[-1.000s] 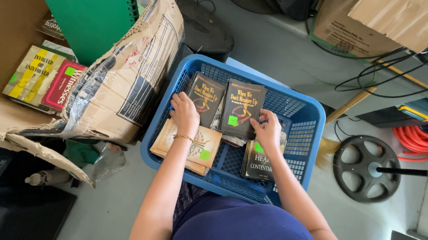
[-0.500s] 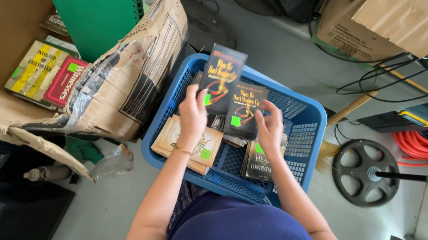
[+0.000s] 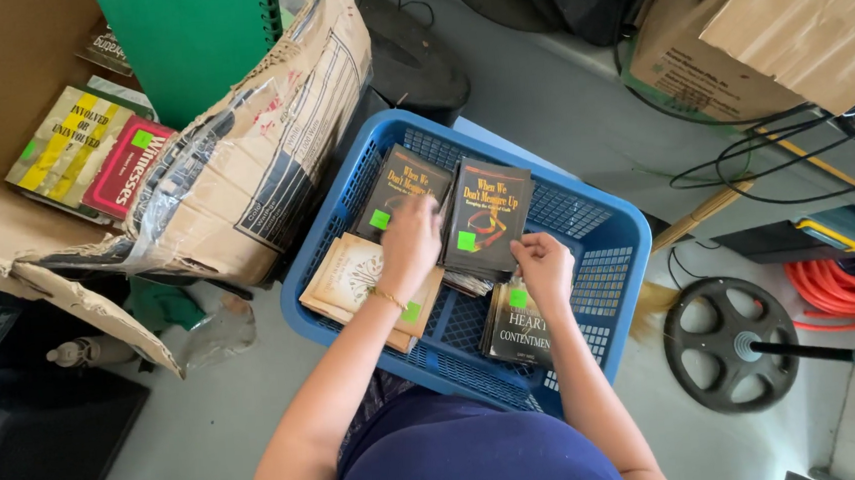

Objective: The person sorts paperback books from a cardboard box into a blue plastic basket. They pick up books, briefly flip through pages, and place them into the basket, organizing them by title.

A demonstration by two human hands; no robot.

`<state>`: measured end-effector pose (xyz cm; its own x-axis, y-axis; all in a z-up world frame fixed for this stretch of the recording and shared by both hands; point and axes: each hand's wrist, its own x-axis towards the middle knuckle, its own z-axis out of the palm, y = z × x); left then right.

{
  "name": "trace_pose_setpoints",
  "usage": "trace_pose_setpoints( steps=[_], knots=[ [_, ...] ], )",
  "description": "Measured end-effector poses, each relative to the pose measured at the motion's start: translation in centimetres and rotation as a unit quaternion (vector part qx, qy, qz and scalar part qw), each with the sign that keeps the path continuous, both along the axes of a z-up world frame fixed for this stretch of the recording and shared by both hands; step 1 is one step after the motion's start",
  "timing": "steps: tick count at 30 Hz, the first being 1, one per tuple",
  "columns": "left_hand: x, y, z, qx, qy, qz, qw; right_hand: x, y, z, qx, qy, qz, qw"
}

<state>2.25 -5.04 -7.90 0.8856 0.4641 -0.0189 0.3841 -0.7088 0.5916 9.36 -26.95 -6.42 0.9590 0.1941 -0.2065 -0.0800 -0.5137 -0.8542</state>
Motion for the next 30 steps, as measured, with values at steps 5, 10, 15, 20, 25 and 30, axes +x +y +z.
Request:
trace_pose_setpoints(
  steps=[5,10,15,20,25,30],
  knots=[
    [-0.2,3.8,1.0,0.075,0.081,0.099,0.989,-0.7,0.0,1.5,-0.039,-0.055,0.013,0.998],
    [-0.6,3.6,-0.6,0.188,0.097,0.122,0.970,-0.7,0.1,0.6,-0.026,-0.054,0.014,0.998],
    [-0.7,4.3,0.7,0.058,-0.004,0.112,0.992,-1.3,0.8,2.1,-0.001,-0.068,0.011,0.998],
    [-2.4,2.3,9.3,0.031,-0.210,0.130,0.968,-1.4,0.8,2.8,0.066,-0.193,-0.017,0.979],
    [-1.0,-2.3,9.6,-0.138,-0.281,0.088,0.946,-1.2,2.8,2.0,0.245,-0.051,0.072,0.966],
    [-1.2,-4.0,4.3,-0.085,-0.179,-0.020,0.980,-0.7,2.5,1.5,0.277,0.069,0.001,0.958]
  ],
)
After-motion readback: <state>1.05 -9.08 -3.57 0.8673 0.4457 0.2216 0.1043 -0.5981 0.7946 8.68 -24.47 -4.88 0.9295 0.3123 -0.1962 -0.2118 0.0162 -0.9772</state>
